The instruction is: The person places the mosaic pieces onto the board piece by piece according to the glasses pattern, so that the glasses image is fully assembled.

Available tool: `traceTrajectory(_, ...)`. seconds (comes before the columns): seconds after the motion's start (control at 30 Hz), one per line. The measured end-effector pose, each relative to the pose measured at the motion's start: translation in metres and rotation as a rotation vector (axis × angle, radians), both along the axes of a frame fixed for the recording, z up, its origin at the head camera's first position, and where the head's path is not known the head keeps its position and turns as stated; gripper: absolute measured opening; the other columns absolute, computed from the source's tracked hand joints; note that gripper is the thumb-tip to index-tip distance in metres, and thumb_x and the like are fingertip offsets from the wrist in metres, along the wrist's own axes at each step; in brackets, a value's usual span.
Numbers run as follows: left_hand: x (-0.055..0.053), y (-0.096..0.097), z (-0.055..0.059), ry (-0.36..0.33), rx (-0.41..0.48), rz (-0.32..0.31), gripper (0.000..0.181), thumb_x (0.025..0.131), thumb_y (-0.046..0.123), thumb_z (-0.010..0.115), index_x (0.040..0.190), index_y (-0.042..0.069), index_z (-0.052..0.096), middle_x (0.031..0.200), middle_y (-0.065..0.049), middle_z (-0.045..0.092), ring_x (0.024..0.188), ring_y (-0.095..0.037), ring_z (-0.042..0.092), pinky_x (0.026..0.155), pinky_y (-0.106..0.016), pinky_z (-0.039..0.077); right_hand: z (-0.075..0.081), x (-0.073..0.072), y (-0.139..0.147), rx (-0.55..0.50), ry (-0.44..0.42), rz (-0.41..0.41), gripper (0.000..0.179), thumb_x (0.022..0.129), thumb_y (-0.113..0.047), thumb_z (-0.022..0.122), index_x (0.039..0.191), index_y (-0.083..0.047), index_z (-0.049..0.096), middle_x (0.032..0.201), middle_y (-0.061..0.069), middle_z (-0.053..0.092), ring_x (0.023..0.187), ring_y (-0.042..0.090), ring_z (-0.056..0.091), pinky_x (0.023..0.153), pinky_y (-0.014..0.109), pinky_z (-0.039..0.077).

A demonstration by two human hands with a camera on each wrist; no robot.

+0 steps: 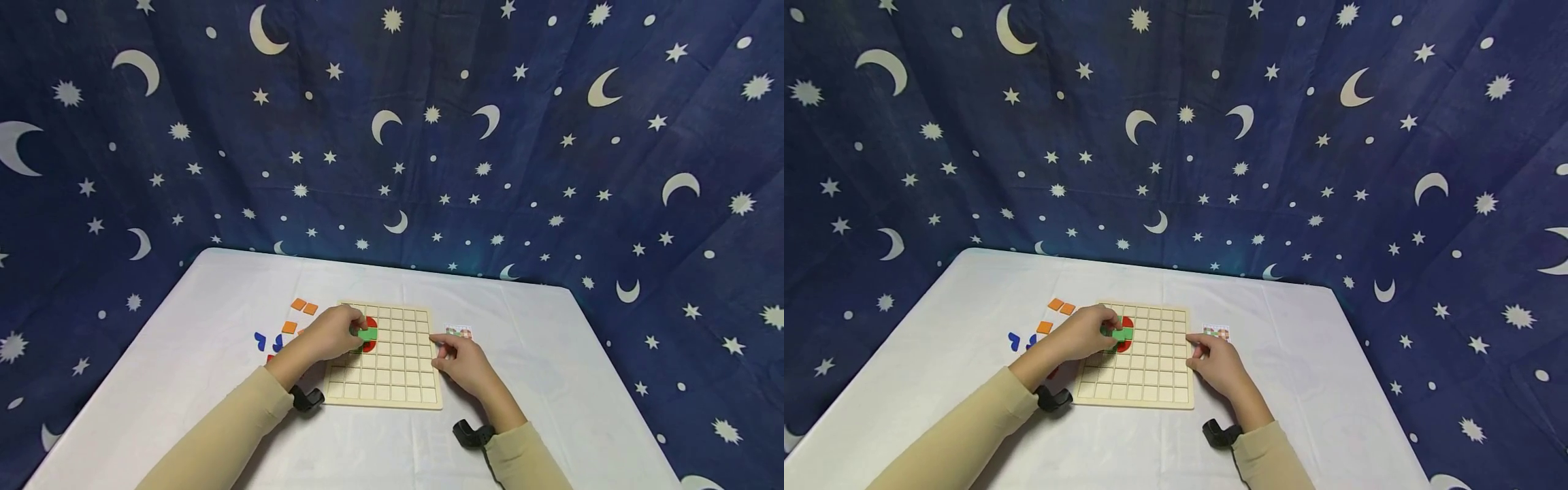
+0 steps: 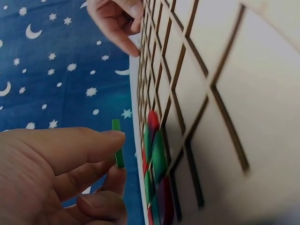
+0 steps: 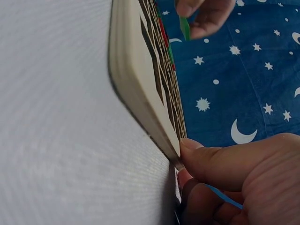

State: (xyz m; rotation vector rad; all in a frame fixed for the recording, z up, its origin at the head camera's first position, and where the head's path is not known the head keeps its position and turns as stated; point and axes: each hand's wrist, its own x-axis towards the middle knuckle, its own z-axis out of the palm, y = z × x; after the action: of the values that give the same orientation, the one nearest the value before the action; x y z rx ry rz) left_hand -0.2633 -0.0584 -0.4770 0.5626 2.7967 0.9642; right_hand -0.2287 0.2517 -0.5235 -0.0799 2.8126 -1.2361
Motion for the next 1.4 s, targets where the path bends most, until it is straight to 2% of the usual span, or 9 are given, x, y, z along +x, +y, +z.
traceTrajectory(0.23,-0.009,0.025,-0.005,0.014,-0.026,-0.028,0.012,0.092,0.014,0.082,0.103,0.016,0.077,0.098,0.002,0.067,0.086,-0.014,0.059,0.083,-0.036,0.053,0.003,0.0,-0.001,0.006,0.005,0.006,0.05,0.089,-0.003,0.084,0.136,-0.015,0.073,0.084,0.0,0.063,0.058,0.015,0.054,0.05,0.028,0.047)
traceTrajectory(0.63,-0.011,0.048,-0.008,0.059,-0.098,-0.039,0.012,0.092,0.012,0.081,0.103,0.015,0.079,0.104,-0.001,0.071,0.09,-0.016,0.062,0.085,-0.039,0.055,0.004,0.002,-0.001,0.011,-0.002,0.006,0.05,0.089,-0.005,0.084,0.137,-0.016,0.073,0.084,-0.001,0.064,0.057,0.015,0.055,0.051,0.029,0.047)
traceTrajectory(0.87,-0.012,0.048,-0.01,0.099,-0.141,-0.019,0.015,0.09,0.011,0.081,0.105,0.016,0.08,0.105,-0.001,0.071,0.092,-0.018,0.065,0.085,-0.041,0.057,0.003,0.002,0.0,0.021,0.004,0.006,0.049,0.089,-0.006,0.084,0.136,-0.016,0.073,0.084,-0.001,0.064,0.058,0.014,0.054,0.051,0.027,0.046)
traceTrajectory(1.1,-0.005,0.044,-0.006,0.093,-0.121,-0.03,0.023,0.091,0.004,0.077,0.107,0.018,0.086,0.116,-0.002,0.077,0.116,-0.025,0.073,0.1,-0.046,0.059,0.006,0.003,0.0,0.004,-0.007,0.002,0.05,0.09,-0.004,0.083,0.138,-0.016,0.072,0.086,0.001,0.063,0.058,0.016,0.054,0.051,0.028,0.046)
traceTrajectory(1.27,0.001,0.041,-0.006,0.108,-0.126,-0.073,0.022,0.092,0.003,0.076,0.106,0.015,0.087,0.115,-0.003,0.077,0.113,-0.026,0.074,0.096,-0.045,0.06,0.006,0.002,-0.001,-0.007,-0.008,0.002,0.05,0.09,-0.003,0.083,0.138,-0.015,0.073,0.086,0.001,0.063,0.059,0.016,0.053,0.051,0.028,0.046)
traceTrajectory(1.4,0.005,0.035,-0.007,0.112,-0.129,-0.079,0.019,0.094,0.007,0.077,0.108,0.015,0.086,0.114,-0.003,0.076,0.11,-0.025,0.074,0.094,-0.044,0.061,0.004,0.002,-0.002,-0.01,-0.001,0.002,0.049,0.089,-0.003,0.083,0.136,-0.014,0.073,0.085,0.0,0.063,0.061,0.015,0.053,0.051,0.027,0.045)
